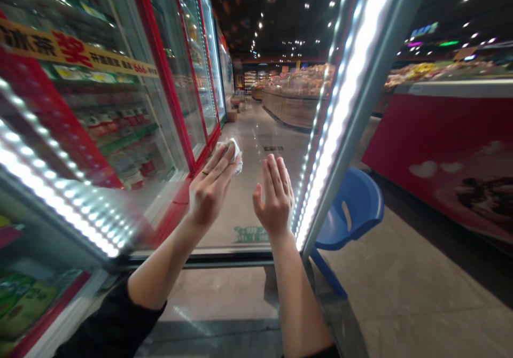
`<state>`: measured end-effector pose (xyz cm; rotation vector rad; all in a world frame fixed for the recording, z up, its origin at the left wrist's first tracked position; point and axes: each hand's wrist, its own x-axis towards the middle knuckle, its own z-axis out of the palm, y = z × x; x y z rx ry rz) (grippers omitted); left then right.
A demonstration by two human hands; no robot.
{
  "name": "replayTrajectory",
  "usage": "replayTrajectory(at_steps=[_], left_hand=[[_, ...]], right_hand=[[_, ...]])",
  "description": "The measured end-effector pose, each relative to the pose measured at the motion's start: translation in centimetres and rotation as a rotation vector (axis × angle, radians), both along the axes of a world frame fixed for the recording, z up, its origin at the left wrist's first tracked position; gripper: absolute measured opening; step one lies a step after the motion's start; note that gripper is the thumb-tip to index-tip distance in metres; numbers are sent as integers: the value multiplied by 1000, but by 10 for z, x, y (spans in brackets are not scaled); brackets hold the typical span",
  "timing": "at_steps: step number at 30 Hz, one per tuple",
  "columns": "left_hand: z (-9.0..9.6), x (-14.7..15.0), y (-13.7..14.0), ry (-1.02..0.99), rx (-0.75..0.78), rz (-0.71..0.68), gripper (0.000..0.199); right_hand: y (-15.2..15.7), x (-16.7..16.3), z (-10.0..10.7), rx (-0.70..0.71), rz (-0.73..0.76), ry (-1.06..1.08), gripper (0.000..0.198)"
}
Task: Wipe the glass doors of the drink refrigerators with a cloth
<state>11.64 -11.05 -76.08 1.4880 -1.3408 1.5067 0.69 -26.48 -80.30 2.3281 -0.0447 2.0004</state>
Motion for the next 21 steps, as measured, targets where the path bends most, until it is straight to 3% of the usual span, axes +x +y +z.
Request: replayTrajectory(at_steps=[4, 8, 11, 14, 17, 19, 21], left_hand=[[27, 13, -1, 3, -31, -44, 65], [7, 8, 1, 68, -118, 2, 62], [-8, -6, -17, 33, -99, 1, 63], [4, -9, -39, -6, -28, -47, 66], [24, 0, -38, 61, -5, -64, 65], [24, 3, -27, 93, -32, -49, 63], [12, 0, -17, 91, -63, -15, 62]], right_hand=[[0, 0, 0, -2, 26, -3, 88], [-3, -4, 5, -11, -34, -49, 89], [-3, -9, 10, -21, -78, -82, 88], [-6, -16, 16, -30, -124, -95, 83], [-16, -27, 20, -29, -119, -75, 79], [-26, -34, 22, -20, -123, -81, 80], [-34, -39, 22, -10, -144, -88, 81]])
